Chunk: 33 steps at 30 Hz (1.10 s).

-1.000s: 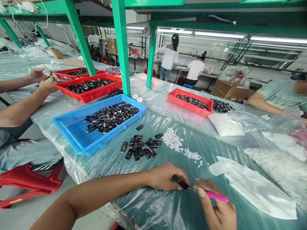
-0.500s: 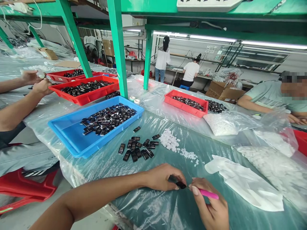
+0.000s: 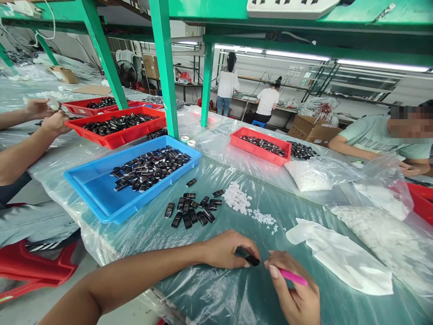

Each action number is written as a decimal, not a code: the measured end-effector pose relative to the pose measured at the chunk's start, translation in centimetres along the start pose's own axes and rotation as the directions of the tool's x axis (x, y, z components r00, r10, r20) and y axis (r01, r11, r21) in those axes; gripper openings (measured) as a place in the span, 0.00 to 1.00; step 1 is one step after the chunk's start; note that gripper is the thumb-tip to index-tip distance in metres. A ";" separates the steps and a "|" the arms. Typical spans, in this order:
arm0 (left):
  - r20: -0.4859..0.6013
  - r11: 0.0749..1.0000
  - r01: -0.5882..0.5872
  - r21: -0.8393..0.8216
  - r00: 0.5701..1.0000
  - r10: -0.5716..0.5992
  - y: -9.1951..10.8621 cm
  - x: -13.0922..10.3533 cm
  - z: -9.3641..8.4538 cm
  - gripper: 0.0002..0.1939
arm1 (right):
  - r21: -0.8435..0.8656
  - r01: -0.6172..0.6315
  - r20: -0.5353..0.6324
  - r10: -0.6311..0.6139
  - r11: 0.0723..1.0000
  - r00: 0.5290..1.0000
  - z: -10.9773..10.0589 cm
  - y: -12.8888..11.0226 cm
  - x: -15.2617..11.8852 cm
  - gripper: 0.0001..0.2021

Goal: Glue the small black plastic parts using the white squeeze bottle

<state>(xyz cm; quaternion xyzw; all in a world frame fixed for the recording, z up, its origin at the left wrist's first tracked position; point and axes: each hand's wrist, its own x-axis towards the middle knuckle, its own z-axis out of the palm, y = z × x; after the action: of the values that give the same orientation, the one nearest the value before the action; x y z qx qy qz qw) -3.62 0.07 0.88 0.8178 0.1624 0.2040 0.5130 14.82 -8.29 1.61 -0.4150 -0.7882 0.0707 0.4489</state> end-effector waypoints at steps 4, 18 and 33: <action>-0.007 1.000 0.011 -0.001 1.000 -0.011 0.1 0.0 0.0 0.14 | 0.018 0.019 -0.008 -0.018 1.000 1.000 -0.1 0.0 0.0 0.10; -0.070 0.995 0.096 -0.015 0.993 -0.097 0.5 -0.1 -0.3 0.14 | 0.049 0.065 -0.297 -0.048 0.997 0.954 -1.0 1.0 -1.3 0.14; -0.435 0.961 0.122 -0.249 0.872 -0.223 0.2 0.4 -2.1 0.19 | -0.811 -0.529 -0.249 0.673 0.248 0.697 -8.9 9.9 -2.8 0.18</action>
<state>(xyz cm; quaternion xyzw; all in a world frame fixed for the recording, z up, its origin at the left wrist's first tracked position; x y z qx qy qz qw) -4.30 1.81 1.93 0.6684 0.3289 0.3609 0.5611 28.16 -6.18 0.21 -0.8376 -0.5286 -0.1200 0.0681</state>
